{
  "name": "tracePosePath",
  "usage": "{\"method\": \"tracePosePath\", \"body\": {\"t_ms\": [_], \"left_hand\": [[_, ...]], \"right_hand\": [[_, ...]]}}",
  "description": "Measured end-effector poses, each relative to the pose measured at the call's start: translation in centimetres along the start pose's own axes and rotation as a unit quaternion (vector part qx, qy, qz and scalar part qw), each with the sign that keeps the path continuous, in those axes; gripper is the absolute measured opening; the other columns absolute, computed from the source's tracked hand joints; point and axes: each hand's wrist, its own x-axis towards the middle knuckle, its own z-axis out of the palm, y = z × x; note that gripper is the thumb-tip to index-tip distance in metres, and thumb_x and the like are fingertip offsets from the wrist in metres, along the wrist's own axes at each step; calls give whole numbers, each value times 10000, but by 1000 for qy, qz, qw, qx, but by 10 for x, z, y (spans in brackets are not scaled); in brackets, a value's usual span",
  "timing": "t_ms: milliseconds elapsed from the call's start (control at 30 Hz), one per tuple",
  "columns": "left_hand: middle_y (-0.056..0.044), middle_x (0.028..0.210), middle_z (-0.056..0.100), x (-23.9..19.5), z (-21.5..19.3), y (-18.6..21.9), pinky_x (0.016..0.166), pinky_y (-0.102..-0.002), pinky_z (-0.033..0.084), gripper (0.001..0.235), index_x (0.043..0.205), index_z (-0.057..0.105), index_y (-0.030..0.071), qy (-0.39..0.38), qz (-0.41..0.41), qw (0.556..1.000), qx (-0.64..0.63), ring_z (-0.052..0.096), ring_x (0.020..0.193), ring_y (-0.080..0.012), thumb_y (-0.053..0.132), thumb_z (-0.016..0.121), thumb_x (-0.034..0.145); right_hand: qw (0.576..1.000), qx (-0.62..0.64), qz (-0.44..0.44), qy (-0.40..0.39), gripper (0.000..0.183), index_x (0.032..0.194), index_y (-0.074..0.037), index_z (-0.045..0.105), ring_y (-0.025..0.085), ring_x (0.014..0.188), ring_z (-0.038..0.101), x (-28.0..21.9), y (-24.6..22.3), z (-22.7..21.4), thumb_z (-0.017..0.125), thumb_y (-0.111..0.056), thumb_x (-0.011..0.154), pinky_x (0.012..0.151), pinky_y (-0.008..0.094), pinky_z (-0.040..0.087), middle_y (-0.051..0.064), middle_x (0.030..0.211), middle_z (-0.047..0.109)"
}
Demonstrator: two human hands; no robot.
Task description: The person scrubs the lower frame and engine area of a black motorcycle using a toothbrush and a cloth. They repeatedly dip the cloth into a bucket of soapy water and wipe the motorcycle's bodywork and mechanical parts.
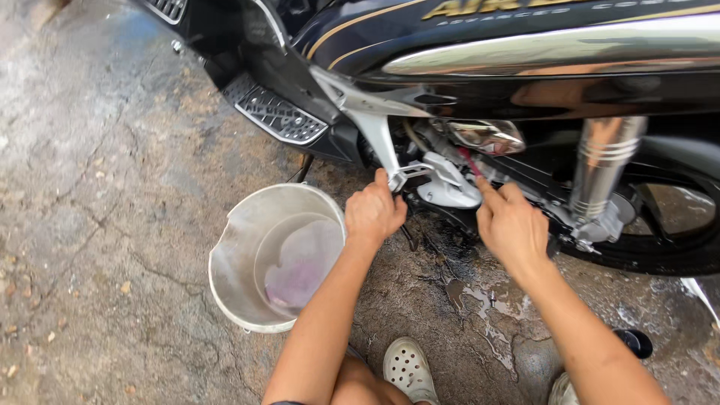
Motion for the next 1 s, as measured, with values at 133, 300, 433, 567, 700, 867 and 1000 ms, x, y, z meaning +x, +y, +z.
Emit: {"method": "tracePosePath", "body": {"t_ms": [133, 300, 433, 567, 700, 867, 1000], "left_hand": [[-180, 880, 724, -3, 1, -2, 743, -534, 614, 594, 1326, 480, 40, 18, 18, 1000, -18, 750, 803, -432, 374, 580, 845], [-180, 870, 721, 0, 10, -2, 737, -543, 612, 700, 1371, 473, 0, 43, 29, 999, -3, 745, 769, -438, 416, 586, 820], [-177, 891, 718, -3, -1, 0, 743, -539, 612, 685, 1376, 458, 9, 30, 38, 999, -8, 745, 781, -435, 397, 582, 826], [-168, 920, 724, -6, -8, 4, 762, -548, 608, 759, 1410, 443, 11, 11, 11, 1000, 2, 746, 810, -439, 446, 584, 805], [-171, 943, 727, -5, -3, 3, 779, -550, 603, 760, 1417, 434, 19, -1, 6, 1000, -4, 746, 831, -443, 443, 588, 805], [-176, 960, 732, -5, -5, 7, 792, -545, 604, 754, 1422, 429, 23, -6, 1, 1000, 15, 749, 845, -438, 442, 587, 815], [-162, 943, 733, -4, -7, 9, 787, -527, 605, 755, 1426, 439, 17, -6, -8, 999, 35, 751, 840, -422, 443, 582, 819]], "right_hand": [[989, -100, -100, 46, 449, 1317, -387, 717, 374, 532, 664, 22, -1, 10, 548, -214, 938, 577, 519, 607, 9, 912, 548], [990, -97, -97, -17, 487, 1426, -361, 642, 416, 572, 678, 30, 13, 23, 515, -241, 971, 587, 555, 594, 39, 955, 566], [992, -56, -48, -99, 408, 1361, -407, 647, 394, 695, 728, 32, 14, -5, 453, -367, 1005, 690, 535, 623, -5, 975, 639], [985, -123, -88, -77, 432, 1385, -411, 632, 337, 676, 727, 31, 21, -5, 471, -324, 994, 658, 487, 622, -11, 909, 648], [960, -213, -180, 14, 389, 1324, -484, 622, 178, 659, 706, 22, 46, -10, 482, -306, 1008, 651, 310, 605, -94, 867, 602], [960, -211, -178, 38, 370, 1240, -451, 693, 189, 615, 675, 35, 44, -9, 530, -266, 965, 590, 325, 579, -68, 836, 604], [956, -217, -193, 46, 381, 1215, -433, 684, 163, 650, 680, 31, 46, 2, 496, -229, 953, 623, 305, 565, -83, 837, 587]]}}
